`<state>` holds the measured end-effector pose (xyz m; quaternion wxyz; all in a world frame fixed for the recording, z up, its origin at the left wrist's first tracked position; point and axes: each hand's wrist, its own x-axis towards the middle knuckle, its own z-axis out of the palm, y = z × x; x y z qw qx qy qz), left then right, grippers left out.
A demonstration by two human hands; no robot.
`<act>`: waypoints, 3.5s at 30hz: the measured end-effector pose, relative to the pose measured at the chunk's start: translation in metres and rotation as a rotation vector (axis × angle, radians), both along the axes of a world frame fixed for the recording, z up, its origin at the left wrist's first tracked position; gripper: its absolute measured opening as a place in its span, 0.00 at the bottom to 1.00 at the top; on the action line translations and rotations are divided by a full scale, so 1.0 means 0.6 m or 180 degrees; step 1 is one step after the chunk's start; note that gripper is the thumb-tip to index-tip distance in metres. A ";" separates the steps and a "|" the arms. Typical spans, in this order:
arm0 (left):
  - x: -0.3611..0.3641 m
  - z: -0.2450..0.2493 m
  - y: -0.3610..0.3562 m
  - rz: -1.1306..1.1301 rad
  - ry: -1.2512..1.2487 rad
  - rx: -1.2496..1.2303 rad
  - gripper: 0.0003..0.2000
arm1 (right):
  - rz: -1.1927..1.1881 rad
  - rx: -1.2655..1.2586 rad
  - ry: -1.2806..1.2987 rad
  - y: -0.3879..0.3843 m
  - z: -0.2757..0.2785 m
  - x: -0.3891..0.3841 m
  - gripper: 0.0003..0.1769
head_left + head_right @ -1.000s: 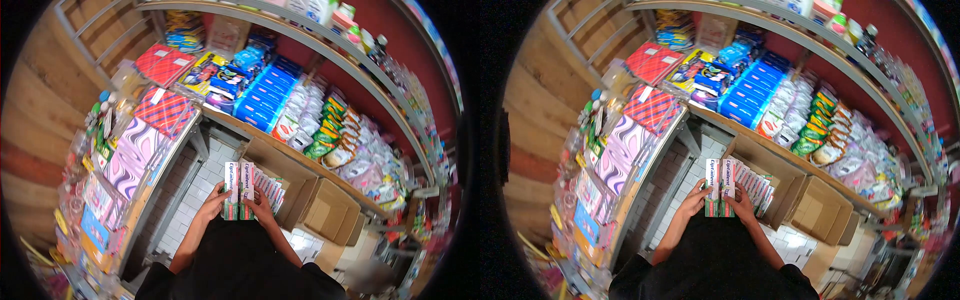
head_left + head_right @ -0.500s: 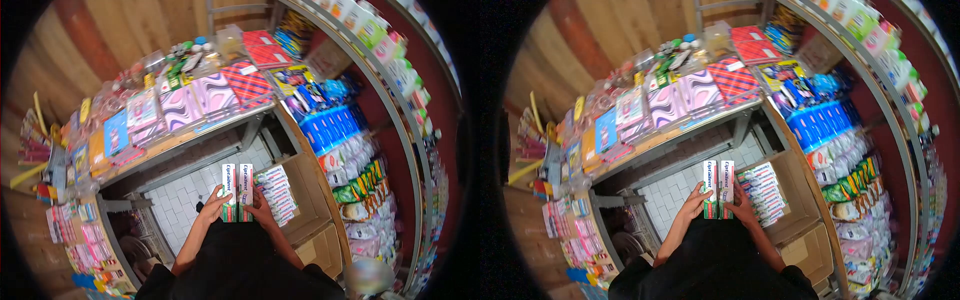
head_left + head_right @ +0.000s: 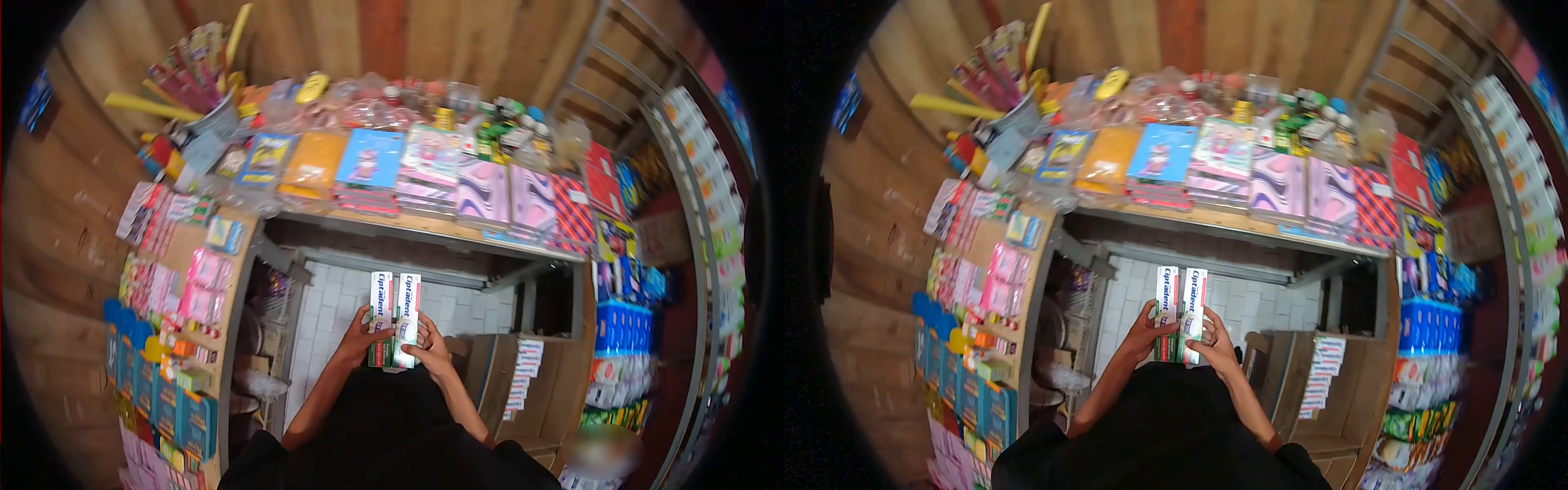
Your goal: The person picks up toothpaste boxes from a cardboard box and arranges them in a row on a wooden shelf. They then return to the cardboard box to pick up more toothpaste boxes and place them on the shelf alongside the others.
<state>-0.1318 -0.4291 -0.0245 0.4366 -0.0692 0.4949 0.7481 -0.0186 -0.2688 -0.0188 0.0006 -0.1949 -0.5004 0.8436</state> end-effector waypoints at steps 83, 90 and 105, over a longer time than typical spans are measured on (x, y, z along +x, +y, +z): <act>-0.466 0.079 -0.513 0.4512 0.0527 0.0289 0.36 | 0.2877 0.4045 0.3534 -0.651 0.037 -1.047 0.29; -0.476 0.086 -0.505 0.4524 0.0631 0.0268 0.36 | 0.3214 0.4030 0.4109 -0.649 -0.012 -1.064 0.29; -0.518 0.042 -0.528 0.4285 0.0796 0.0745 0.32 | 0.3759 0.2843 0.2614 -0.620 0.048 -1.028 0.22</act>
